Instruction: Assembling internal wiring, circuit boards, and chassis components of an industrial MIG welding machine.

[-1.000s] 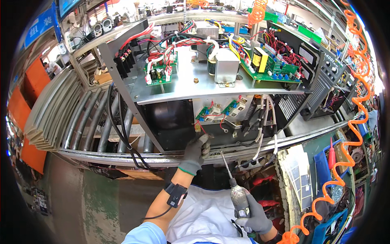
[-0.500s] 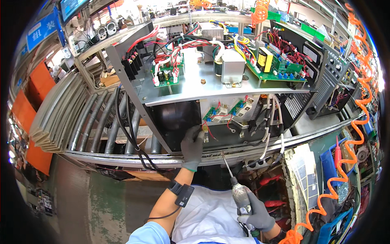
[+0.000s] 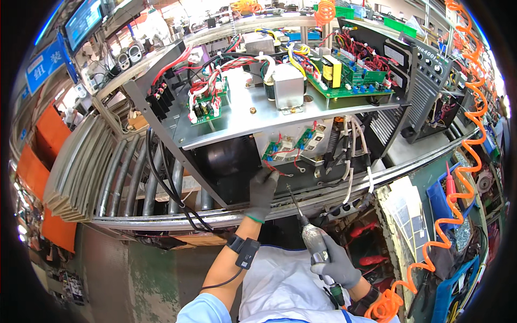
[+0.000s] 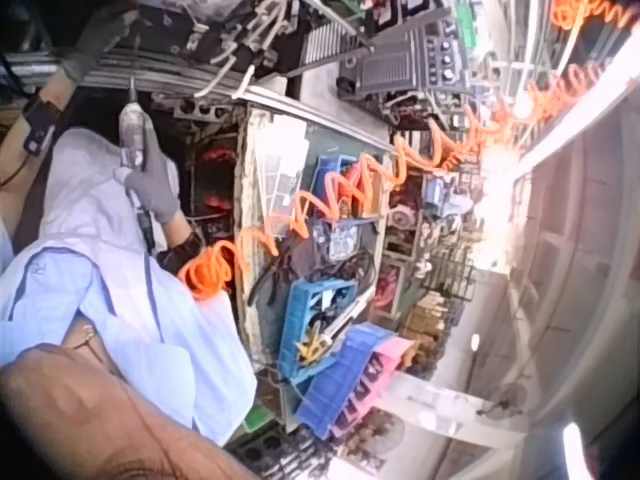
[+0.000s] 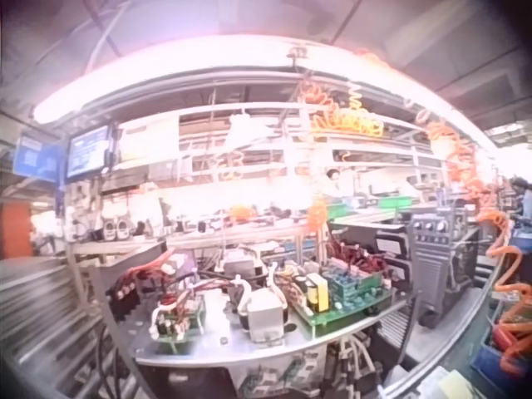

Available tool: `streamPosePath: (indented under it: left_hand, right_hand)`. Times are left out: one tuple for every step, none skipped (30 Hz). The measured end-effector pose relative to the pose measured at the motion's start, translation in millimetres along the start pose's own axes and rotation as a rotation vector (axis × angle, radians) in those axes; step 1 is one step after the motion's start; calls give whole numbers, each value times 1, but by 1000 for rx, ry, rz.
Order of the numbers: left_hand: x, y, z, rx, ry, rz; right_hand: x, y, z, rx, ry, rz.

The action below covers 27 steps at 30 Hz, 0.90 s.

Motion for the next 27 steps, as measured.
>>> streamPosePath:
  left_hand:
    - [0,-2,0,-88,-63,11]
    - [1,-4,2,-177,-126,21]
    - [0,-4,1,-177,-128,13]
    - [0,-3,3,-214,-191,27]
    - [0,-2,5,-251,-253,42]
    - [0,-2,4,-250,-255,33]
    - [1,-1,4,-249,-262,36]
    - [2,1,7,-246,-267,45]
    - [3,0,5,-244,-266,42]
    - [4,-1,3,-247,-263,20]
    - [5,-2,2,-250,-260,0]
    - [5,-1,4,-248,-260,-3]
    - [2,1,11,-291,-334,-3]
    - [1,3,16,-334,-409,-4]
    - [2,2,16,-333,-406,-7]
    - [3,1,15,-351,-393,-33]
    - [3,0,16,-369,-380,-61]
    - [2,0,15,-368,-373,-70]
    - [3,0,13,-348,-329,-71]
    - [3,1,11,-328,-285,-74]
    - [2,4,12,-329,-272,-86]
    - [4,6,5,-225,-133,-59]
    - [8,8,-4,-119,4,-34]
    - [12,10,-9,-139,-37,-106]
    - [6,16,-13,-140,-30,-125]
    - [1,22,-19,-58,-29,-133]
    - [-2,30,-28,24,-30,-135]
  right_hand:
    - [-1,-3,-2,4,-49,31]
    - [-2,-6,-4,10,-77,44]
    - [-2,-9,-4,12,-81,51]
    - [-1,-13,-5,38,-65,56]
    - [-1,-16,-6,63,-49,60]
    - [-2,-19,-5,63,-53,67]
    - [-3,-21,-6,87,-35,90]
    - [-3,-23,-9,108,-14,107]
    - [-4,-23,-12,106,-15,110]
    - [-5,-24,-14,96,-49,111]
    - [-6,-24,-14,86,-82,112]
    - [-5,-24,-13,84,-83,114]
    - [-4,-26,-11,82,-89,121]
    - [-3,-27,-8,81,-95,129]
    - [-2,-28,-8,78,-94,133]
    - [-3,-30,-8,78,-138,117]
    - [-3,-31,-8,78,-181,103]
    - [-1,-32,-8,75,-179,114]
    - [0,-34,-10,89,-171,107]
    - [0,-34,-12,103,-163,101]
    - [-1,-33,-15,101,-157,117]
    - [-3,-33,-17,104,-166,102]
    - [-3,-33,-18,107,-175,87]
    - [-2,-31,-20,108,-167,105]
    - [-2,-30,-20,107,-133,101]
    - [-2,-30,-20,106,-100,98]
    - [-3,-31,-21,104,-67,87]
Point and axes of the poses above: each hand's wrist, its own y-axis away from the middle knuckle, its own x-axis out of the back of the hand, z = x × y, the point moved 6 cm from there along -y, towards the middle knuckle, and after that the axes turned 7 degrees about -z, right-handed, at the moved point
